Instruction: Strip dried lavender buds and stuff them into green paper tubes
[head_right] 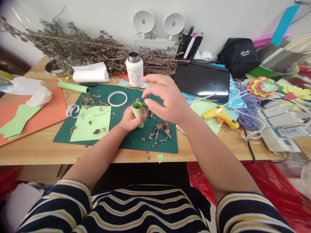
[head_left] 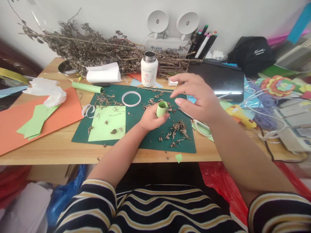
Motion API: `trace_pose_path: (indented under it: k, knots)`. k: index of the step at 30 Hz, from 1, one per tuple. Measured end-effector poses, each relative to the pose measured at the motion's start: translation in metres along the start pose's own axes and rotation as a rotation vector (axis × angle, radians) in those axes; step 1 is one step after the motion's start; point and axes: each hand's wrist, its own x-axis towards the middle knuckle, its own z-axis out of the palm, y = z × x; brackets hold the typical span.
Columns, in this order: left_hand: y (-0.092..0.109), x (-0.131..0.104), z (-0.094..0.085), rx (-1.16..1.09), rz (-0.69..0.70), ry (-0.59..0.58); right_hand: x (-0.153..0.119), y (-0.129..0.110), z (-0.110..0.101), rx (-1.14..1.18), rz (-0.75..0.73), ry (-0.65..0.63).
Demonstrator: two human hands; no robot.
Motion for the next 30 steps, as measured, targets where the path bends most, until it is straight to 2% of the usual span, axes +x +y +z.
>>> trace_pose_path:
  k: [6, 11, 14, 19, 22, 27, 30]
  knots:
    - [-0.001, 0.000, 0.001, 0.002, 0.035, 0.011, -0.009, 0.005, 0.018, 0.267, 0.241, -0.060]
    - [0.001, 0.000, 0.000, 0.016, 0.004, 0.001, -0.008, 0.002, 0.025, 0.403, 0.290, 0.111]
    - [0.001, 0.000, 0.000, 0.015, 0.001, -0.007, -0.004, -0.004, 0.020, 0.328, 0.243, 0.147]
    - [0.000, 0.001, 0.001, -0.014, 0.046, 0.018, 0.002, -0.008, 0.017, 0.058, 0.046, 0.008]
    - [0.000, 0.001, 0.001, -0.004, 0.047, 0.027, 0.002, -0.005, 0.017, -0.009, -0.062, 0.006]
    - [0.002, 0.000, 0.000, 0.016, -0.002, -0.016, -0.001, 0.000, 0.014, -0.046, -0.080, 0.064]
    - [0.000, 0.000, -0.001, 0.026, 0.000, -0.012, -0.001, 0.000, 0.012, -0.101, -0.093, 0.033]
